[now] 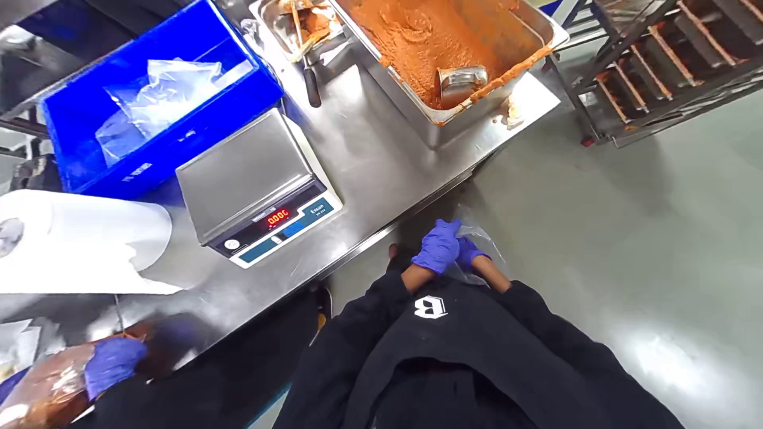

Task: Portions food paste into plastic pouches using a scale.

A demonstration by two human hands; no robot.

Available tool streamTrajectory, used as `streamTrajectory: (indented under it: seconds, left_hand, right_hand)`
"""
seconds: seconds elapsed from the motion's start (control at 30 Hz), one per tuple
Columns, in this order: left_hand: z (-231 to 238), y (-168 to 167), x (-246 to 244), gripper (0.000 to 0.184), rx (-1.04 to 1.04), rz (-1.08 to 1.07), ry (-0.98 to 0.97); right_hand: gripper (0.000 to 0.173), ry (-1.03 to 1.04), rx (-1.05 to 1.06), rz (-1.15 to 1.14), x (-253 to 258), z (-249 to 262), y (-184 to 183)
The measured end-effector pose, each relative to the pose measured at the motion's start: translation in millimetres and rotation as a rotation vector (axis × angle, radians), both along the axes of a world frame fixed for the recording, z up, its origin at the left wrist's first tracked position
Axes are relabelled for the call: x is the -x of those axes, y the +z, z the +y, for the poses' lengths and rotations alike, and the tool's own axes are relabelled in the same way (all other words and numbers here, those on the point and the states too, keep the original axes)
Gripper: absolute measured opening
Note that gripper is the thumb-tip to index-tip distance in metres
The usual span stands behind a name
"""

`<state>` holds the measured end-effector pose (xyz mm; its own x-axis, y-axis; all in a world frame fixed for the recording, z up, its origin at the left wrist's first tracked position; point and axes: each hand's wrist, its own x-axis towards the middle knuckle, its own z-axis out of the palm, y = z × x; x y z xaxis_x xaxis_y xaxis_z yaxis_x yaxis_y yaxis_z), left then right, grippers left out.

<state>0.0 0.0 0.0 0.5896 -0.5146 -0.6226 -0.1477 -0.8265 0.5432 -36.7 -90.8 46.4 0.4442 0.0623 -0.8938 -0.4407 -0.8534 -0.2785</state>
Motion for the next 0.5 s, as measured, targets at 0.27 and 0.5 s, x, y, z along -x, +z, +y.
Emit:
streamTrajectory:
  seconds: [0.27, 0.5]
  left_hand:
    - [64, 103, -13, 0.044, 0.174, -0.101, 0.256]
    - [101, 164, -21, 0.042, 0.27, -0.233, 0.492]
  right_hand:
    - [0.047, -0.37, -0.929, -1.148, 54, -85, 68]
    - [0.043, -0.069, -0.387, -1.068, -39, -30, 92]
